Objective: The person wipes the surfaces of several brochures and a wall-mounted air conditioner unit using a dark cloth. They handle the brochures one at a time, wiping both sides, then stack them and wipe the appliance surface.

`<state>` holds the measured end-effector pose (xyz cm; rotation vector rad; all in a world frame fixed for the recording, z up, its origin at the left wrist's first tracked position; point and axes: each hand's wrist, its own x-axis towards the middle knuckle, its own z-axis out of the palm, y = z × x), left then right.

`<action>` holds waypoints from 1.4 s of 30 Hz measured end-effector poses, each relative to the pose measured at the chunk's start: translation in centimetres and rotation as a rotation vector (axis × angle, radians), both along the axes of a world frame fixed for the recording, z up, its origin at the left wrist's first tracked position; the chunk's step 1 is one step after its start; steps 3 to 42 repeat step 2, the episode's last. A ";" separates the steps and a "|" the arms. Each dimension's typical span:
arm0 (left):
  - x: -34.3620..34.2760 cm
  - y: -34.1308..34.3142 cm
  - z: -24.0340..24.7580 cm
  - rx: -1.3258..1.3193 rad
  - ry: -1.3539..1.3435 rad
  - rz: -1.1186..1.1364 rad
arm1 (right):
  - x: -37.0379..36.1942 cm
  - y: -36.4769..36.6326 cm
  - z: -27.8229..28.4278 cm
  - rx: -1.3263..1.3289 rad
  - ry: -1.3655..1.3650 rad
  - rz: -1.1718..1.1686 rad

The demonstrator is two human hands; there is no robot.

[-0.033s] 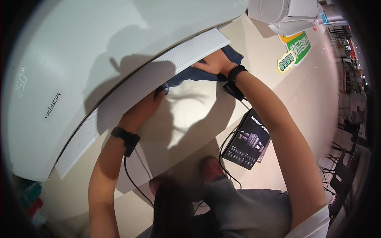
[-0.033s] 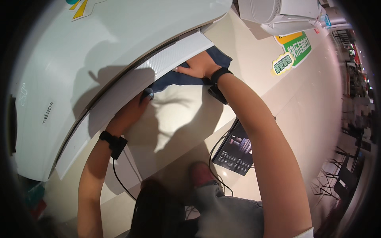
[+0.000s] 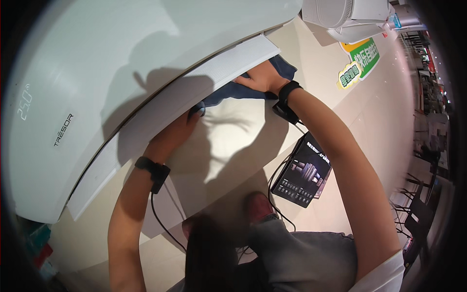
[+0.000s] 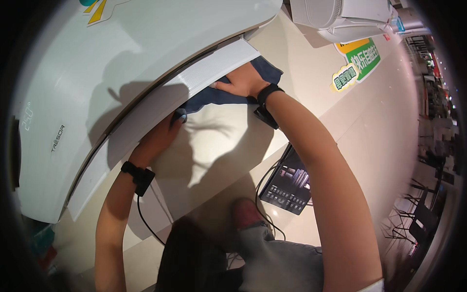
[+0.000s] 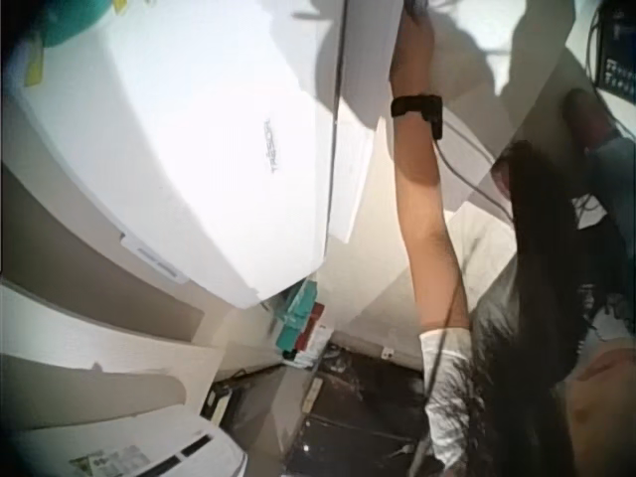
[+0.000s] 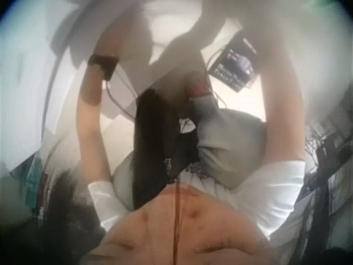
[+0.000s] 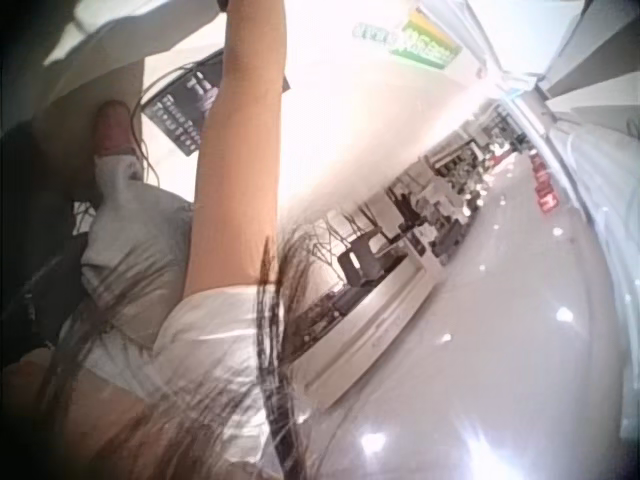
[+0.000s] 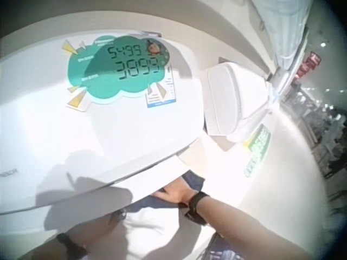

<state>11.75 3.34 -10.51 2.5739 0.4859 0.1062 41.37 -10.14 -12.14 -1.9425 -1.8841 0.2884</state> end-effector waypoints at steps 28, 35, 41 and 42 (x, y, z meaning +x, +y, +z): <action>0.1 0.1 -0.4 -0.086 0.001 -0.032 | -0.7 -0.4 0.2 0.023 -0.047 -0.033; 0.1 0.1 -0.4 -0.086 0.001 -0.032 | -0.7 -0.4 0.2 0.023 -0.047 -0.033; 0.1 0.1 -0.4 -0.086 0.001 -0.032 | -0.7 -0.4 0.2 0.023 -0.047 -0.033; 0.1 0.1 -0.4 -0.086 0.001 -0.032 | -0.7 -0.4 0.2 0.023 -0.047 -0.033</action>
